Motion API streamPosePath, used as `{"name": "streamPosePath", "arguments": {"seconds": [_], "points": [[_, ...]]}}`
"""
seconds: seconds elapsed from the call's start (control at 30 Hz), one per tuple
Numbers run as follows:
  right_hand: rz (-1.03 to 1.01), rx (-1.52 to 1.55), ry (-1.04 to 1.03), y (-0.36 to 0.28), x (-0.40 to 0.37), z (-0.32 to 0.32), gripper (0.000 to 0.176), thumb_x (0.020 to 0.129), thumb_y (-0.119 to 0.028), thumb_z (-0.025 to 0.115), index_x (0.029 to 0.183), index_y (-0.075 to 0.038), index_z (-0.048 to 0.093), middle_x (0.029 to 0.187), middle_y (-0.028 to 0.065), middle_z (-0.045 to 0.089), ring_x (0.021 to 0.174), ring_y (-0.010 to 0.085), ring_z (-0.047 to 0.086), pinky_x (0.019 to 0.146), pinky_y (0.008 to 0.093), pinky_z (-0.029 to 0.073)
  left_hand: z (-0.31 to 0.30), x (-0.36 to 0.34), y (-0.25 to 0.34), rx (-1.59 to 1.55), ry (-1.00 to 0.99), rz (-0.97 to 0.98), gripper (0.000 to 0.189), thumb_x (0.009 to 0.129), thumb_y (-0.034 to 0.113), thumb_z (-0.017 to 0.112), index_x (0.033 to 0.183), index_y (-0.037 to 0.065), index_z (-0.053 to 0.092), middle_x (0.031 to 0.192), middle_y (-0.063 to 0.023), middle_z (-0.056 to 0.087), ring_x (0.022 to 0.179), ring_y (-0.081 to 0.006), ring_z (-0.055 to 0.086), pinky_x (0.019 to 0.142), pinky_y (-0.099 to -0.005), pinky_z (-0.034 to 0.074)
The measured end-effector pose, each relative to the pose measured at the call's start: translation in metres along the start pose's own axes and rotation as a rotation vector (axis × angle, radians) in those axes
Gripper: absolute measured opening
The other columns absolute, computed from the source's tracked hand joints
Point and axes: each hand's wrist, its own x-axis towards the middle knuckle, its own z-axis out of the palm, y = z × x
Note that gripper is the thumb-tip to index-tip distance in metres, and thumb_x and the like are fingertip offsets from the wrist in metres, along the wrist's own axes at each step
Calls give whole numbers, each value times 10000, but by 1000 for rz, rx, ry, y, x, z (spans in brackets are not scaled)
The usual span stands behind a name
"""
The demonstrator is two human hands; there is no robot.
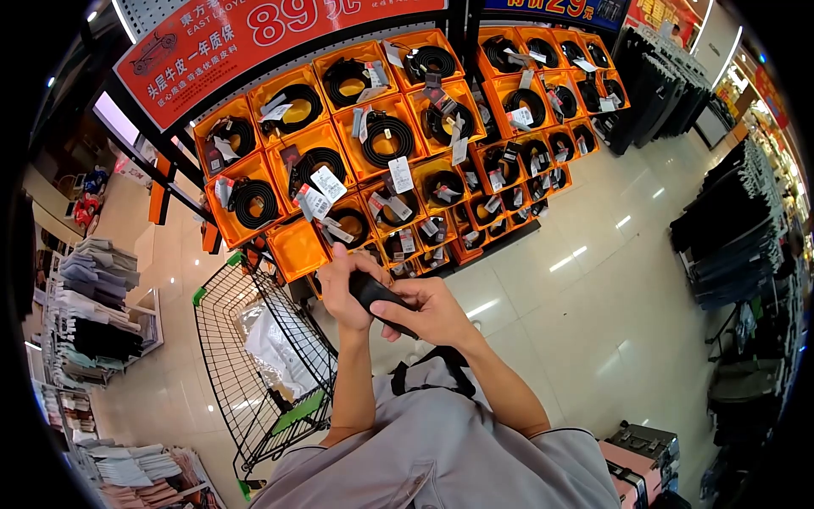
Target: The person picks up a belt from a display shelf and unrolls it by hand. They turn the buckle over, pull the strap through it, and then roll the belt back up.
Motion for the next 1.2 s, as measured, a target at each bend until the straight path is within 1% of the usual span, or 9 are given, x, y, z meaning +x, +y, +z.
{"name": "streamPosePath", "arguments": {"seconds": [0.13, 0.37, 0.47, 0.57, 0.67, 0.87, 0.97, 1.07, 1.2], "points": [[-18, 11, -59, 1, 1, 1, 189, 963, -125, 656, 909, 56, 649, 686, 76, 663, 580, 133, 661, 546, 258, 551, 2, -2, -9, -368, 177, -390, 702, 1044, 473, 349, 556, 8, 544, 540, -79, 543, 463, -160, 519, 502, -271, 417], [-62, 2, -29, 0, -3, -1, 229, 976, -158, 647, 848, 33, 650, 616, 49, 625, 483, 105, 597, 437, 238, 462, 2, -1, -14, -388, 65, -389, 699, 1041, 505, 329, 584, 20, 540, 559, -72, 551, 509, -169, 564, 509, -283, 442], [-14, 3, -25, -2, -5, -6, 235, 973, -163, 652, 836, 27, 646, 588, 38, 610, 465, 95, 580, 422, 235, 442, 3, -1, -8, -172, -47, -229, 658, 1043, 460, 357, 631, -5, 575, 594, -82, 584, 535, -171, 574, 513, -281, 431], [-5, -28, 14, 2, -5, -5, 250, 977, -178, 651, 821, 17, 641, 574, 30, 601, 459, 84, 568, 418, 230, 429, 2, 2, -5, 253, -254, 242, 484, 1007, 298, 465, 686, -36, 605, 606, -89, 597, 531, -162, 550, 512, -276, 400], [19, 22, -46, -2, -6, -2, 264, 980, -196, 649, 817, 11, 643, 575, 29, 603, 458, 78, 562, 420, 230, 429, 0, 0, -6, 159, -204, 265, 489, 998, 289, 472, 654, -36, 599, 577, -88, 584, 526, -158, 549, 510, -271, 396], [77, -65, -91, -4, -5, -6, 271, 982, -233, 650, 855, 6, 651, 573, 31, 609, 458, 85, 577, 426, 224, 439, 2, -1, -6, 74, -19, 57, 582, 1045, 343, 440, 624, -15, 623, 562, -76, 600, 443, -128, 483, 466, -255, 351], [106, -51, -135, -4, -4, -8, 282, 985, -249, 644, 861, 4, 653, 564, 38, 612, 441, 94, 577, 420, 224, 439, 1, 3, -4, -176, 108, -326, 643, 1040, 466, 429, 558, 52, 528, 529, -72, 569, 434, -131, 524, 450, -247, 404], [90, -46, -127, 1, -3, -7, 292, 987, -261, 639, 863, 3, 655, 553, 43, 610, 419, 105, 573, 410, 227, 440, 0, 6, -6, -316, 135, -499, 623, 1025, 490, 448, 573, 68, 519, 508, -60, 536, 425, -143, 525, 442, -256, 420], [23, -98, -76, 12, -3, -12, 272, 977, -254, 652, 900, 6, 659, 513, 39, 589, 403, 118, 580, 397, 225, 444, 3, 4, -8, -332, 103, -475, 618, 1015, 512, 455, 585, 72, 519, 507, -67, 525, 444, -162, 550, 458, -274, 452]]}}
